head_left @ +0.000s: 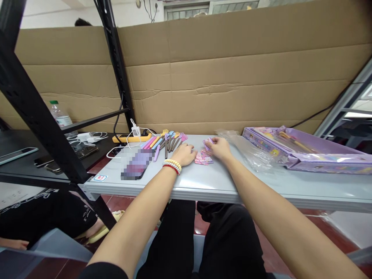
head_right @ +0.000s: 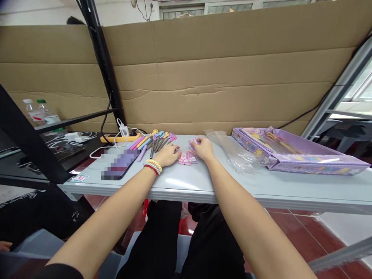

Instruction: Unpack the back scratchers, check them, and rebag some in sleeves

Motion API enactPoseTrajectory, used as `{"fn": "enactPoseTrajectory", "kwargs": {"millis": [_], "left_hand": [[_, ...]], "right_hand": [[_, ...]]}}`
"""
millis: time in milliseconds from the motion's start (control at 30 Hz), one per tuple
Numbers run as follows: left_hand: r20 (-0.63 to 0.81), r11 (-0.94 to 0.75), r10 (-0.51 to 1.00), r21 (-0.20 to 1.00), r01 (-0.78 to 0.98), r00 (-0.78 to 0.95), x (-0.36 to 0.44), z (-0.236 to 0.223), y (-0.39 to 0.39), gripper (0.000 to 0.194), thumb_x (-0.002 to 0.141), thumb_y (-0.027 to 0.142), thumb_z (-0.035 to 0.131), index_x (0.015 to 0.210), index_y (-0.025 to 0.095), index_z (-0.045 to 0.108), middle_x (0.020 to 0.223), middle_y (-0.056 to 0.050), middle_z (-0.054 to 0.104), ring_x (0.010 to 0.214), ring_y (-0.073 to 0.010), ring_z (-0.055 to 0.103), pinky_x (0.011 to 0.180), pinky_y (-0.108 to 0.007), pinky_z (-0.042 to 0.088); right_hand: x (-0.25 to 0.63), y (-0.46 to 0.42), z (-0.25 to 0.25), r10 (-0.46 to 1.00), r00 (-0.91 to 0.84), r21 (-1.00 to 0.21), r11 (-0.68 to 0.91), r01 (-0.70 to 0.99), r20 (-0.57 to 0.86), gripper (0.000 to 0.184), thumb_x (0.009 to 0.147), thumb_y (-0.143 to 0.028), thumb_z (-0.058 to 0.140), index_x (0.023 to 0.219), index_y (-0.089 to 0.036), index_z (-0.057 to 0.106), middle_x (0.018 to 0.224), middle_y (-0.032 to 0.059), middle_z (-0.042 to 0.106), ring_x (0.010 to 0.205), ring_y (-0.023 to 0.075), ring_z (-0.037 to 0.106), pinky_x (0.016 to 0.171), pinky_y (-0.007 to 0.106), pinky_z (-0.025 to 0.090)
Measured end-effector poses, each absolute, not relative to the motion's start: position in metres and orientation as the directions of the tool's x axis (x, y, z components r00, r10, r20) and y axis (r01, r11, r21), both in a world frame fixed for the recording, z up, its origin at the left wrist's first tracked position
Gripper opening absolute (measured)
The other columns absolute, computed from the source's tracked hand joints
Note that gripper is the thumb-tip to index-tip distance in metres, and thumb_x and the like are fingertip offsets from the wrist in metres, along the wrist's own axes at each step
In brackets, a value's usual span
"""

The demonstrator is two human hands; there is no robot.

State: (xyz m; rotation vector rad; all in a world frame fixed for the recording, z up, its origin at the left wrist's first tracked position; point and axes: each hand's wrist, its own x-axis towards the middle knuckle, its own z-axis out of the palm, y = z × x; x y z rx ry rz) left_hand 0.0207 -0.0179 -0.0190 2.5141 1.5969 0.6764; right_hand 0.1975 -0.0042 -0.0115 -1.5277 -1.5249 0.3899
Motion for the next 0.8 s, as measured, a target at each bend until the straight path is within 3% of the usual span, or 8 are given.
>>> {"fn": "enactPoseTrajectory", "kwargs": {"millis": [133,267,367,600,800], "left_hand": [[0.487,-0.525,0.824,0.462,0.715,0.29,0.024,-0.014,-0.017,0.043,0.09,0.042,0.038,0.111,0.012,0.061,0.11,-0.012,0.063,0.103,-0.0213,0.056,0.091,-0.031,0.04],[0.549,-0.572,0.798,0.56,0.6,0.248,0.027,-0.009,-0.018,0.026,0.087,0.03,0.045,0.084,0.013,0.064,0.08,-0.005,0.066,0.075,-0.0154,0.057,0.069,-0.025,0.042],[0.535,-0.544,0.817,0.587,0.6,0.217,0.027,-0.008,-0.019,0.022,0.085,0.025,0.046,0.073,0.014,0.061,0.069,-0.002,0.062,0.065,-0.0134,0.053,0.06,-0.024,0.038],[0.516,-0.497,0.835,0.559,0.664,0.19,0.027,-0.01,-0.018,0.022,0.085,0.025,0.047,0.068,0.016,0.059,0.067,-0.002,0.062,0.064,-0.0144,0.052,0.062,-0.026,0.036],[0.506,-0.467,0.849,0.588,0.66,0.15,0.025,-0.007,-0.018,0.025,0.086,0.027,0.045,0.068,0.016,0.058,0.065,-0.002,0.061,0.062,-0.0141,0.051,0.062,-0.026,0.037]], "right_hand": [[0.194,-0.005,-0.012,0.939,-0.002,-0.887,0.325,0.327,0.343,0.038,0.072,-0.053,0.062,0.072,-0.016,0.059,0.048,-0.0009,0.055,0.041,0.0094,0.043,0.041,0.022,0.031],[0.187,-0.01,-0.011,0.928,-0.218,-0.918,0.346,0.195,0.303,0.049,0.064,-0.063,0.065,0.071,-0.015,0.059,0.044,-0.0014,0.053,0.035,0.0064,0.034,0.036,0.021,0.024],[0.186,-0.013,-0.009,0.921,-0.283,-0.939,0.316,0.137,0.268,0.046,0.062,-0.058,0.07,0.071,-0.014,0.06,0.047,-0.0018,0.053,0.036,0.0057,0.036,0.036,0.02,0.026],[0.19,-0.011,-0.009,0.937,-0.235,-0.962,0.272,0.022,0.26,0.038,0.05,-0.034,0.081,0.074,-0.014,0.059,0.053,-0.0018,0.057,0.039,0.0072,0.046,0.035,0.019,0.026],[0.19,-0.012,-0.009,0.934,-0.288,-0.966,0.245,0.081,0.213,0.027,0.058,-0.026,0.075,0.074,-0.015,0.057,0.048,-0.0006,0.057,0.036,0.0068,0.043,0.035,0.018,0.028]]}}
